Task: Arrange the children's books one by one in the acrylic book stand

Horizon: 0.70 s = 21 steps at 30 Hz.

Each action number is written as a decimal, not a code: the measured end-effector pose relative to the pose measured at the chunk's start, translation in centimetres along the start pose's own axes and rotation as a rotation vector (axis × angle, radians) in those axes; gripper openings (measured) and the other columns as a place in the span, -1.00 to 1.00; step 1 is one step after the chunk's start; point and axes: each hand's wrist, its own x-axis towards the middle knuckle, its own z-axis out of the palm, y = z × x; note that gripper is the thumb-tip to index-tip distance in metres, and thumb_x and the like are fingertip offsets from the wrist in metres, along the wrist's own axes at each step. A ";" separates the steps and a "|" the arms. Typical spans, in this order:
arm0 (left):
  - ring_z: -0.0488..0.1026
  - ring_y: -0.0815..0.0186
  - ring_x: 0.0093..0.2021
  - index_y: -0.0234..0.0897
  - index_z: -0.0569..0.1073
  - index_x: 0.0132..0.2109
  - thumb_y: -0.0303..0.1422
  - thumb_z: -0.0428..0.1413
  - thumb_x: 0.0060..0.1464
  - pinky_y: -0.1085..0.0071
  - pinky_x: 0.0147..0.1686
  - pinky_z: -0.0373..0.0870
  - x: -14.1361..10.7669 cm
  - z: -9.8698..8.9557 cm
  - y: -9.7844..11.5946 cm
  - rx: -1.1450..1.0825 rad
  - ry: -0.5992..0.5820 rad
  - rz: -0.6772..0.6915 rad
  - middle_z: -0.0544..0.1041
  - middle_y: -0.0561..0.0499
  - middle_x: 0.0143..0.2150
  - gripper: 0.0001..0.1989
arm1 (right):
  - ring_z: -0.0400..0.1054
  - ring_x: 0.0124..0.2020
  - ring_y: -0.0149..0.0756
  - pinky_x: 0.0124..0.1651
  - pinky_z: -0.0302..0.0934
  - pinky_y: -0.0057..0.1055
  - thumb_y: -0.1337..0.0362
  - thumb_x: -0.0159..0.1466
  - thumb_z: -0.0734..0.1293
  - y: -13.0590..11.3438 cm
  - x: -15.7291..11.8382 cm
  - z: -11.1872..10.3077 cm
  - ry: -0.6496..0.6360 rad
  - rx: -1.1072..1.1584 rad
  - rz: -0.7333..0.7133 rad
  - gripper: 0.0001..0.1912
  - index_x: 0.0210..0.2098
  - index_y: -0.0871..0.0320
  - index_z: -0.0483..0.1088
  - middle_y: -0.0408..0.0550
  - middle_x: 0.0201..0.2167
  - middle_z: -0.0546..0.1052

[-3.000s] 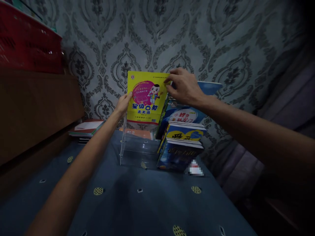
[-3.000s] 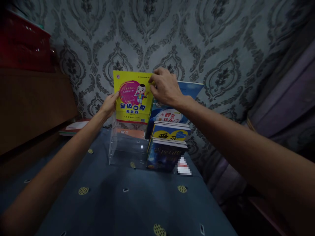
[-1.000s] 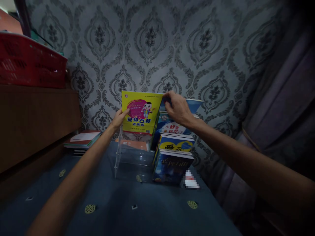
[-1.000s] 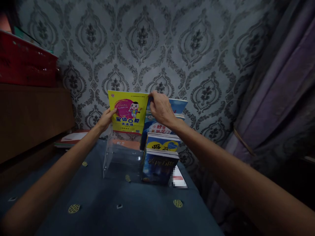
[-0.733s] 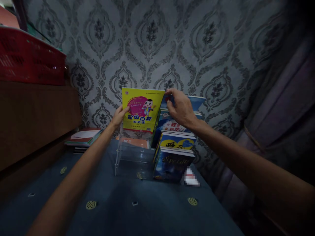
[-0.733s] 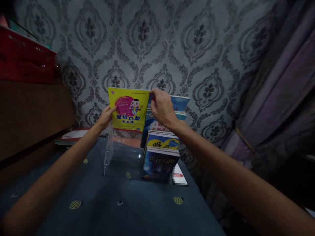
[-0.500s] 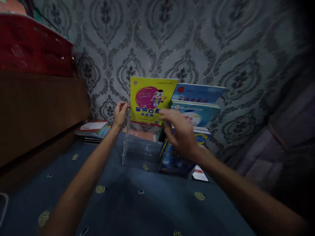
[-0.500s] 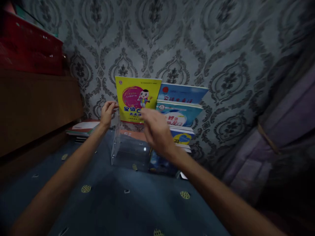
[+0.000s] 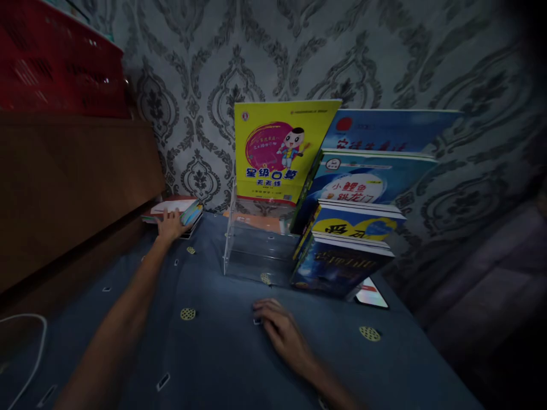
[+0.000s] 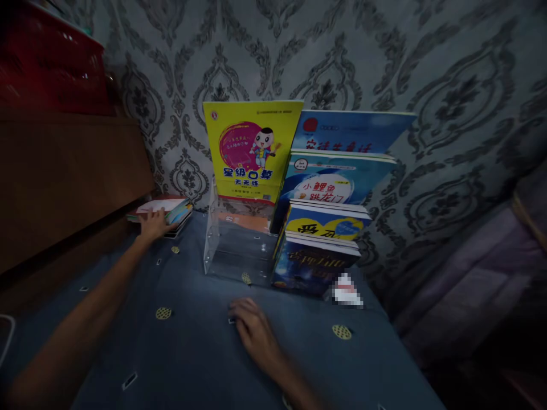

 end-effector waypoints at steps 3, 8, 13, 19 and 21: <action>-0.04 -0.36 0.45 -0.39 0.18 0.38 0.01 0.09 0.15 -0.50 0.20 -0.08 0.0 0.6 -1.8 0.102 -0.035 0.038 0.28 -0.48 0.36 -0.20 | 0.54 -0.08 -0.10 -0.02 0.45 -0.07 0.40 0.37 0.17 0.1 0.1 -0.1 0.035 0.062 0.070 -0.70 -0.19 0.03 0.52 0.02 -0.17 0.64; 0.05 -0.20 0.45 -0.35 0.22 0.34 -0.15 0.09 0.21 -0.37 0.26 -0.01 -0.3 0.4 -3.4 0.241 -0.036 0.151 0.30 -0.41 0.36 -0.36 | 0.52 -0.09 -0.14 -0.02 0.42 -0.15 0.42 0.35 0.18 -0.4 0.2 -0.3 0.002 0.091 0.093 -0.71 -0.20 0.05 0.53 0.01 -0.19 0.63; 0.14 -0.04 0.42 -0.28 0.35 0.24 -0.41 0.02 0.21 -0.20 0.29 0.04 -1.0 -0.5 -4.3 0.277 -0.051 0.226 0.42 -0.28 0.29 -0.55 | 0.51 -0.11 -0.17 -0.03 0.38 -0.22 0.46 0.35 0.17 -0.5 0.1 -0.3 -0.023 0.088 0.104 -0.70 -0.22 0.08 0.51 0.02 -0.19 0.62; 0.38 0.00 0.25 -0.36 0.44 0.17 -0.55 -0.15 0.22 -0.02 0.22 0.19 -1.4 -1.5 -3.8 0.306 -0.029 0.282 0.52 -0.32 0.16 -0.54 | 0.49 -0.09 -0.16 -0.02 0.37 -0.21 0.49 0.32 0.17 -0.3 0.1 -0.2 -0.035 0.086 0.104 -0.68 -0.22 0.08 0.51 0.01 -0.19 0.62; 0.43 -0.01 0.20 -0.39 0.44 0.18 -0.58 -0.17 0.20 0.00 0.21 0.20 -1.9 -1.8 -3.5 0.314 -0.026 0.294 0.53 -0.34 0.14 -0.52 | 0.49 -0.09 -0.15 -0.01 0.38 -0.20 0.49 0.32 0.17 -0.2 0.1 -0.2 -0.041 0.073 0.104 -0.68 -0.21 0.08 0.51 0.02 -0.19 0.61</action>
